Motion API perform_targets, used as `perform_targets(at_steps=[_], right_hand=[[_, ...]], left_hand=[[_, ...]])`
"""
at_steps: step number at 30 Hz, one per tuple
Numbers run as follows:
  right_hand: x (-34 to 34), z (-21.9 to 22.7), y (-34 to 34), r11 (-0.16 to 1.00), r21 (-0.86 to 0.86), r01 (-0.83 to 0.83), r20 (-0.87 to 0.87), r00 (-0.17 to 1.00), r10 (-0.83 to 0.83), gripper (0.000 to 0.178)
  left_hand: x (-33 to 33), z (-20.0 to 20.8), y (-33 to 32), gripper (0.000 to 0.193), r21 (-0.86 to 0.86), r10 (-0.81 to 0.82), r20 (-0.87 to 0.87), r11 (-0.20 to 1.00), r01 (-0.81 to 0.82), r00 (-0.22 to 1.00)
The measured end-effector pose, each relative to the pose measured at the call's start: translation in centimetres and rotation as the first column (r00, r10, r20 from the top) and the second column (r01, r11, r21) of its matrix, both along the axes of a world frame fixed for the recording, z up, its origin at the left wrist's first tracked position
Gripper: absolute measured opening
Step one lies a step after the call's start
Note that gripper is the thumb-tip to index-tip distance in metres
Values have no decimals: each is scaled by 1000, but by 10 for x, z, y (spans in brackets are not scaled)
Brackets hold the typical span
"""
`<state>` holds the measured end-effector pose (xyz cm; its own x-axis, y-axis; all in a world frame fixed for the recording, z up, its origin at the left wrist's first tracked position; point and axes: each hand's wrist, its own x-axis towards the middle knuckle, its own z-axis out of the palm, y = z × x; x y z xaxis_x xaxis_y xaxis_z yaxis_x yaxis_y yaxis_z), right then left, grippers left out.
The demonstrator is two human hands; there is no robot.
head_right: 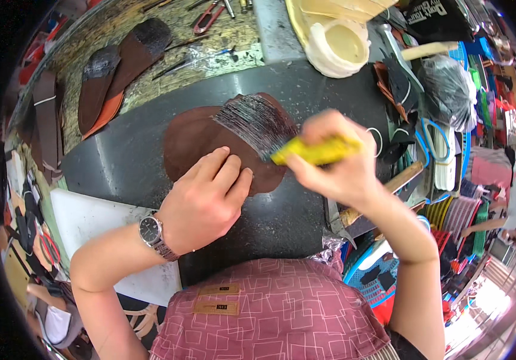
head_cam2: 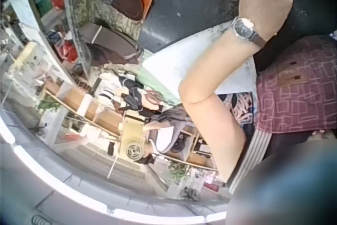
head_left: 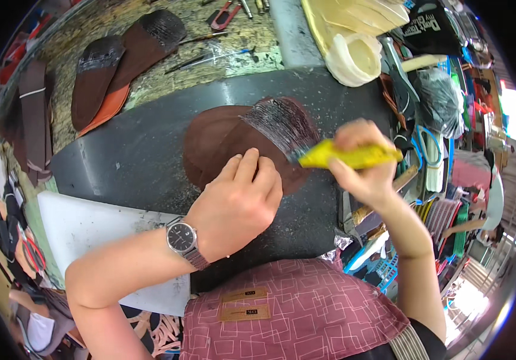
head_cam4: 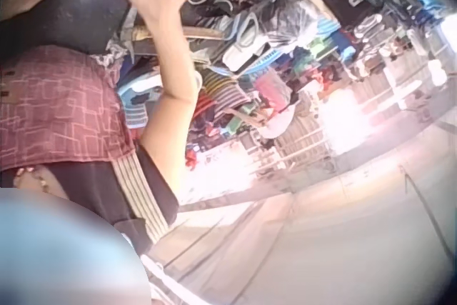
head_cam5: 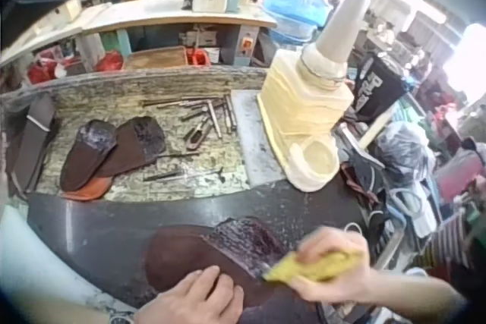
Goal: Assembling leather shoe components by punching holes with a hammer and punch tool, stitching, and applying adhesive.
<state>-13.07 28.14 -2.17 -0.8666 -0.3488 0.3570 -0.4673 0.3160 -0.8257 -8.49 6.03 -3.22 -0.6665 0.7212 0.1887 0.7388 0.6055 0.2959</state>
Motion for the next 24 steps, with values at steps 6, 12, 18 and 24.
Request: perform_targets(at_steps=[6,12,18,24], right_hand=[[18,15,46,941,-174,289,272,933,-236,19],[-43,42,62,909,-27,415,95,907,-411,17],[-83,13,70,923,58,381,-31,925,-380,15],[-75,27,84,816,-271,511,511,795,-328,22]], left_hand=[[-13,18,-8,24,227,98,334,957,-180,938],[-35,69,-129,29,123,443,-328,896,-428,834],[-28,30,-123,34,-25,357,-71,933,-359,932],[-30,3,-32,45,31,-153,120,988,150,981]])
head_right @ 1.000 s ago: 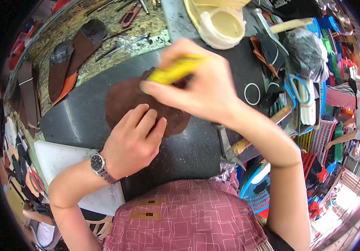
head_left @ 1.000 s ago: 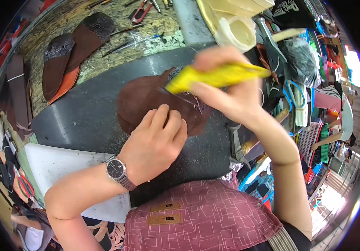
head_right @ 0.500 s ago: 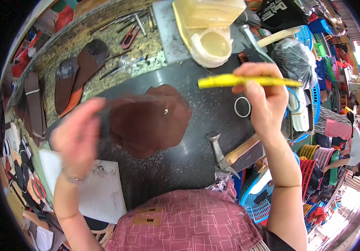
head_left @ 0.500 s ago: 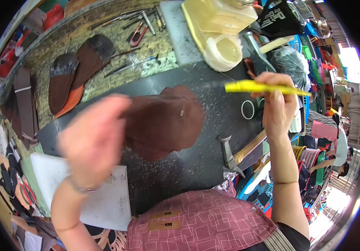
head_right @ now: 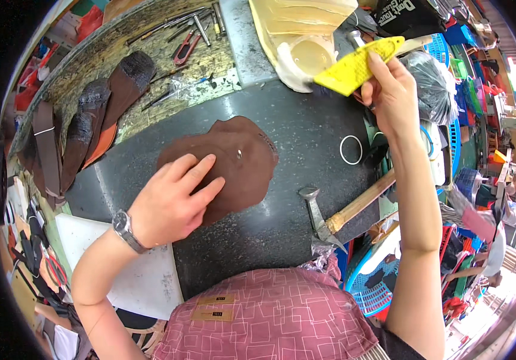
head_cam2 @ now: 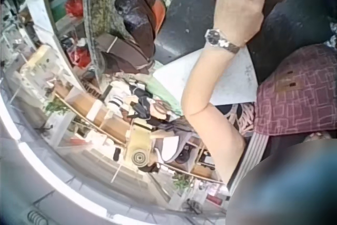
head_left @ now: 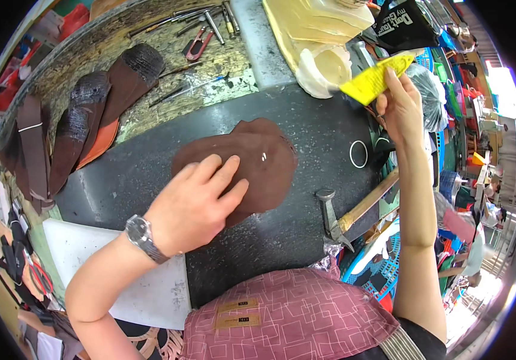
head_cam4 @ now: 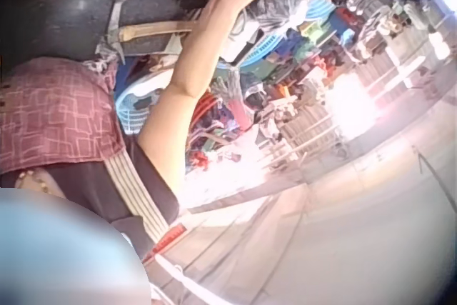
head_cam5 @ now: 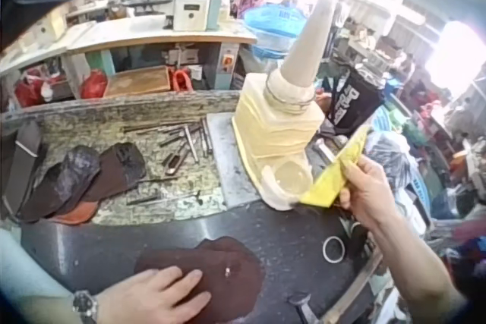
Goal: Assembling leather shoe components by punching holes with a hammer and punch tool, stitching, and applying adhesive.
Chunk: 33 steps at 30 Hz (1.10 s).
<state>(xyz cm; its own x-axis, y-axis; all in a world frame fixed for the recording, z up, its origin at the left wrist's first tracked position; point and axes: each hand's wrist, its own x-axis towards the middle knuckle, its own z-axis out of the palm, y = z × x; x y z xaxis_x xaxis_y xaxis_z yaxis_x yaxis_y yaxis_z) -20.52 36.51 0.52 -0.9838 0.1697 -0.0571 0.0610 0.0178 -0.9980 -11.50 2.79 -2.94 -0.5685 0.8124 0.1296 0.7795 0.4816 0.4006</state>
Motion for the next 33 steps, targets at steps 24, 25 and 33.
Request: perform_targets(at_steps=[24,25,33], right_hand=[[54,-21,-99,873,449,-190,-244,914,325,30],[48,-24,-102,871,459,-176,-289,897,334,31],[100,-13,-77,862,388,-326,-133,906,403,26]], left_hand=[[23,-16,38,29,30,132,-236,991,-128,963],[23,-15,38,29,6,126,-217,992,-128,968],[23,-14,38,36,-9,121,-246,992,-127,962]])
